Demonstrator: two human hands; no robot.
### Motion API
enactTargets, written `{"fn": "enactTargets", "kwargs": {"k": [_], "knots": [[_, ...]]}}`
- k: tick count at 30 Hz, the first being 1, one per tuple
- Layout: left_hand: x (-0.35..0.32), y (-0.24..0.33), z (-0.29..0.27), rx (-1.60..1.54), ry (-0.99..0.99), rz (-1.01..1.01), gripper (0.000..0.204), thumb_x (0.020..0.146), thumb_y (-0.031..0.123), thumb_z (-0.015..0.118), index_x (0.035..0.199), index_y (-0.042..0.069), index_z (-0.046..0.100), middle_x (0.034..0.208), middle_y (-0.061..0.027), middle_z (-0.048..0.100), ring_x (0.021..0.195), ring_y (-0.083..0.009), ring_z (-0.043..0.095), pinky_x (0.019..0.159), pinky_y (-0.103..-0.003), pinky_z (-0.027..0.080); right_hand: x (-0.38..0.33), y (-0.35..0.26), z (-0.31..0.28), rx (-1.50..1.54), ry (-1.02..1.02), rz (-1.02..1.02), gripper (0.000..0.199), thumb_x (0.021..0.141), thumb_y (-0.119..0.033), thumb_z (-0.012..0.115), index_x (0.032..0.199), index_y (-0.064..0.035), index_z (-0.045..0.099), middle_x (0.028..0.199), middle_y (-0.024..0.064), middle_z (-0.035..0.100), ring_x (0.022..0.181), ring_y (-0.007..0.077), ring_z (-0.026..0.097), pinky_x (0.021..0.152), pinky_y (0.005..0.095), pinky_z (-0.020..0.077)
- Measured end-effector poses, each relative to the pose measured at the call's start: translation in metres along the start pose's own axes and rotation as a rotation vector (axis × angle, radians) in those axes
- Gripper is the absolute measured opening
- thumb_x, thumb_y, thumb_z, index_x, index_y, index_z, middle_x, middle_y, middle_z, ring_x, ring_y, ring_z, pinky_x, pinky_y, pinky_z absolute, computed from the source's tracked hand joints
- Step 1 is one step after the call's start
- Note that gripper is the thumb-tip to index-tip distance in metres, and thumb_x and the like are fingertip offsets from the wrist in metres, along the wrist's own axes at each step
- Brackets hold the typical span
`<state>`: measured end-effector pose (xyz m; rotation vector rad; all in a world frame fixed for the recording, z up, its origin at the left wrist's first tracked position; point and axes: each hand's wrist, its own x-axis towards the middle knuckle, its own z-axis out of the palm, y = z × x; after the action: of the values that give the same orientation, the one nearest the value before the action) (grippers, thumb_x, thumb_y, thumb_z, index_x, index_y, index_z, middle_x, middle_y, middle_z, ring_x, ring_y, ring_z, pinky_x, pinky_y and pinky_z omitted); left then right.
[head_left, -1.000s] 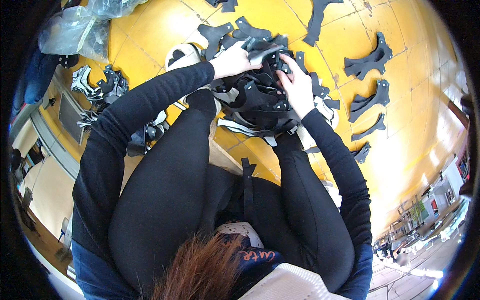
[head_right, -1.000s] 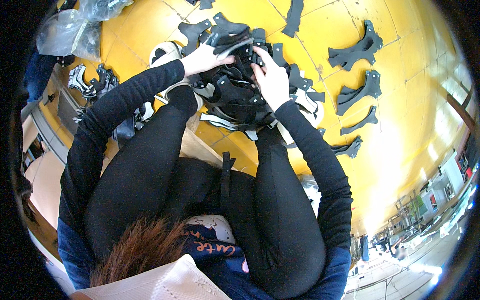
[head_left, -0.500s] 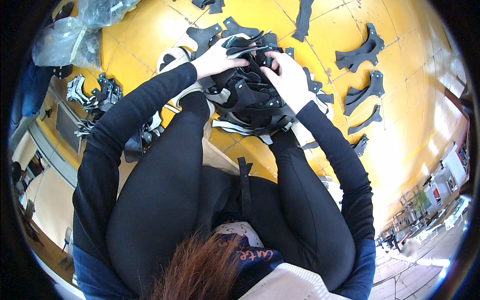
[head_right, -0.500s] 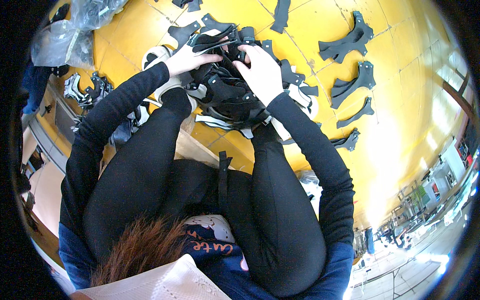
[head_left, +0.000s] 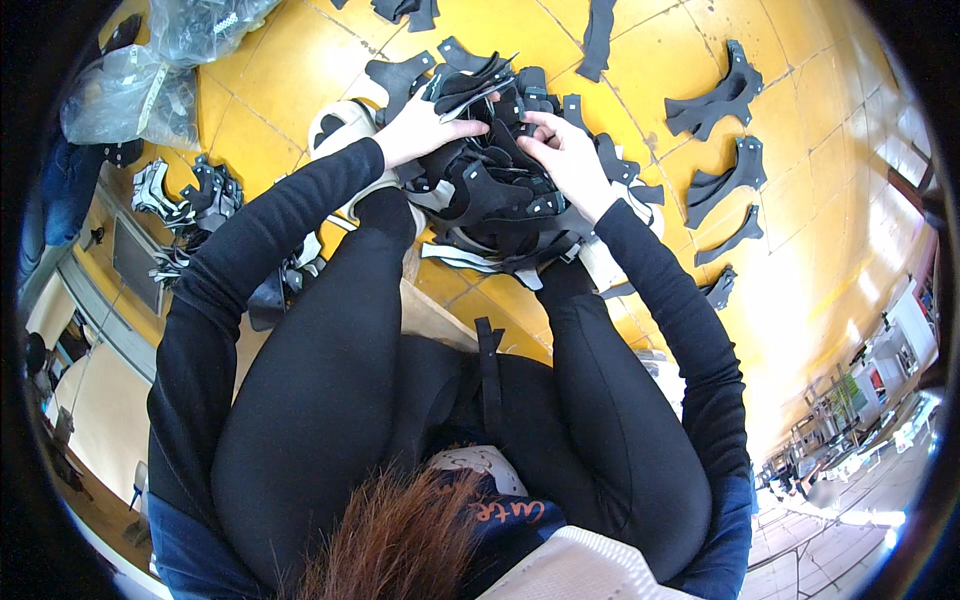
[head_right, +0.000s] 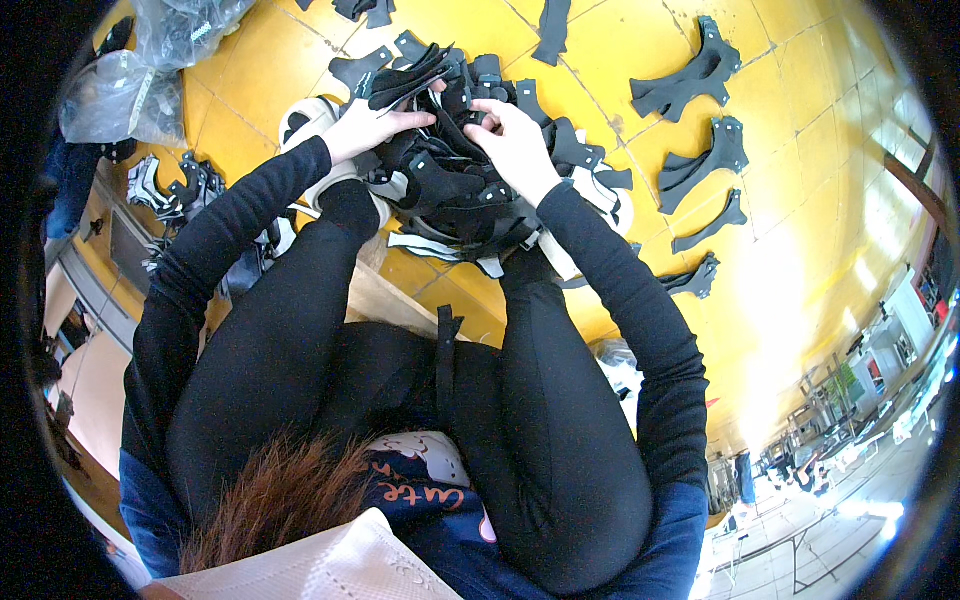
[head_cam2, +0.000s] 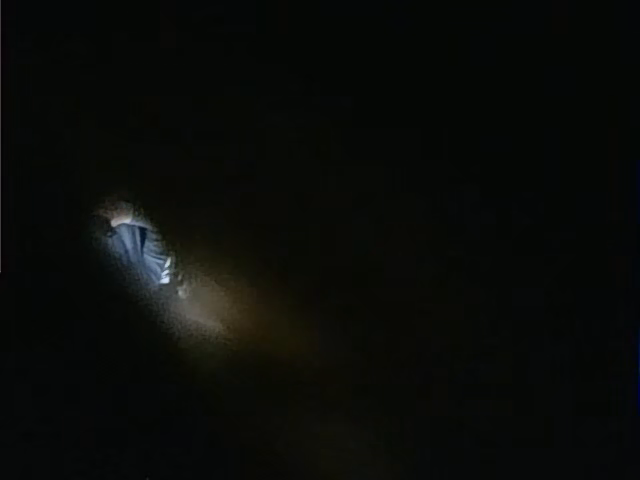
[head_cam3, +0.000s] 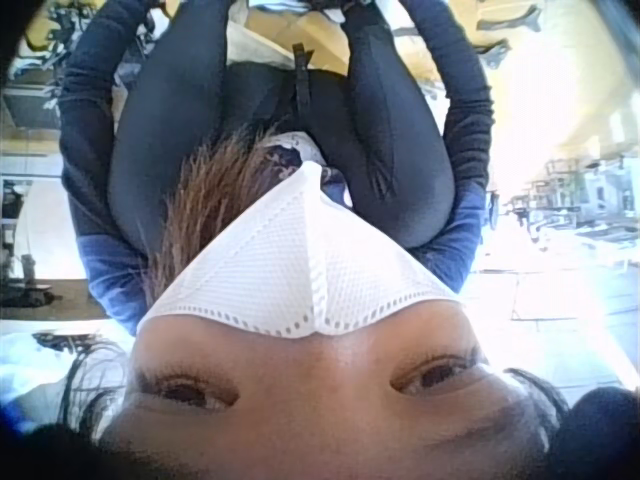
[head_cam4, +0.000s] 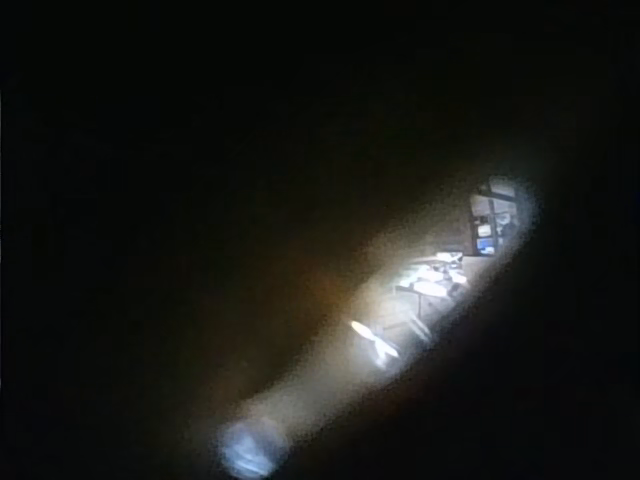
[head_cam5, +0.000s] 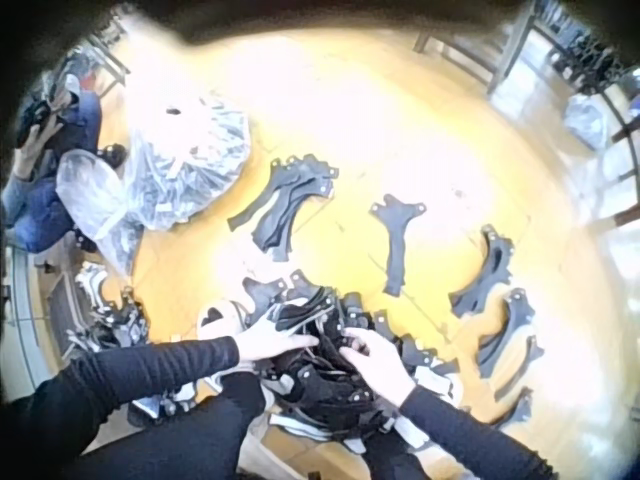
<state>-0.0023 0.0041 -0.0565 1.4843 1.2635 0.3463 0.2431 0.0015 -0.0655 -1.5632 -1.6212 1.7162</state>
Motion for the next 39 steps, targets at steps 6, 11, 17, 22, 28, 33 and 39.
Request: {"fn": "enactTargets", "kwargs": {"k": [6, 11, 17, 22, 28, 33, 39], "knots": [[0.007, 0.005, -0.002, -0.031, -0.002, -0.022, 0.047, 0.082, 0.026, 0.074, 0.126, 0.013, 0.061, 0.120, -0.0054, 0.059, 0.113, -0.0203, 0.050, 0.100, -0.034, 0.035, 0.019, 0.000, -0.001, 0.044, 0.044, 0.080, 0.028, 0.082, -0.025, 0.074, 0.099, -0.0020, 0.071, 0.075, 0.0075, 0.068, 0.067, 0.0118, 0.061, 0.064, 0.0269, 0.0474], [0.012, 0.002, -0.003, -0.287, -0.005, 0.030, 0.040, 0.082, 0.022, 0.074, 0.120, 0.013, 0.064, 0.084, 0.0068, 0.049, 0.073, -0.0067, 0.036, 0.065, -0.023, 0.034, 0.016, -0.014, 0.002, -0.036, 0.138, -0.011, 0.022, 0.079, -0.022, 0.076, 0.086, -0.0023, 0.074, 0.067, 0.0061, 0.067, 0.062, 0.0108, 0.061, 0.060, 0.0254, 0.0463], [0.016, 0.012, -0.026, -0.590, -0.159, -0.214, 0.036, 0.087, 0.018, 0.068, 0.121, 0.007, 0.065, 0.113, 0.0001, 0.068, 0.071, -0.0054, 0.045, 0.072, -0.021, 0.042, 0.004, -0.004, -0.005, -0.020, 0.126, 0.025, 0.018, 0.081, -0.019, 0.073, 0.088, -0.0018, 0.072, 0.066, 0.0047, 0.065, 0.060, 0.0094, 0.057, 0.058, 0.0257, 0.0446], [0.015, 0.007, -0.041, -0.624, -0.152, -0.206, 0.033, 0.090, 0.018, 0.065, 0.119, 0.004, 0.064, 0.114, -0.0029, 0.069, 0.067, -0.0062, 0.047, 0.068, -0.021, 0.042, 0.002, -0.008, -0.007, 0.017, 0.075, 0.049, 0.017, 0.088, -0.016, 0.069, 0.093, 0.0007, 0.070, 0.075, -0.0001, 0.066, 0.068, 0.0055, 0.056, 0.064, 0.0214, 0.0440], [0.004, 0.030, -0.045, -0.987, 0.093, -0.311, 0.023, 0.098, 0.028, 0.058, 0.103, 0.006, 0.059, 0.096, 0.0010, 0.055, 0.083, -0.0076, 0.051, 0.085, -0.025, 0.043, -0.009, -0.048, -0.016, -0.040, 0.131, -0.227, 0.027, 0.089, -0.015, 0.069, 0.112, -0.0022, 0.065, 0.100, 0.0061, 0.067, 0.089, 0.0136, 0.062, 0.083, 0.0265, 0.0484], [0.013, 0.093, -0.043, -1.436, -0.093, -0.007, 0.019, 0.097, 0.018, 0.058, 0.093, 0.012, 0.041, 0.083, 0.0014, 0.038, 0.073, -0.0098, 0.042, 0.079, -0.027, 0.043, -0.018, -0.092, -0.003, 0.185, -0.076, -0.404, 0.062, 0.092, -0.026, 0.065, 0.143, -0.0036, 0.038, 0.130, 0.0158, 0.056, 0.113, 0.0223, 0.056, 0.098, 0.0356, 0.0438], [0.024, 0.091, -0.022, -1.185, 0.053, -0.289, 0.028, 0.098, 0.017, 0.056, 0.122, 0.003, 0.055, 0.126, -0.0099, 0.059, 0.129, -0.0229, 0.049, 0.107, -0.038, 0.041, -0.029, -0.103, -0.019, 0.528, -0.157, 0.136, 0.036, 0.095, -0.016, 0.059, 0.126, 0.0014, 0.055, 0.106, 0.0051, 0.065, 0.094, 0.0077, 0.056, 0.086, 0.0244, 0.0446]]}}
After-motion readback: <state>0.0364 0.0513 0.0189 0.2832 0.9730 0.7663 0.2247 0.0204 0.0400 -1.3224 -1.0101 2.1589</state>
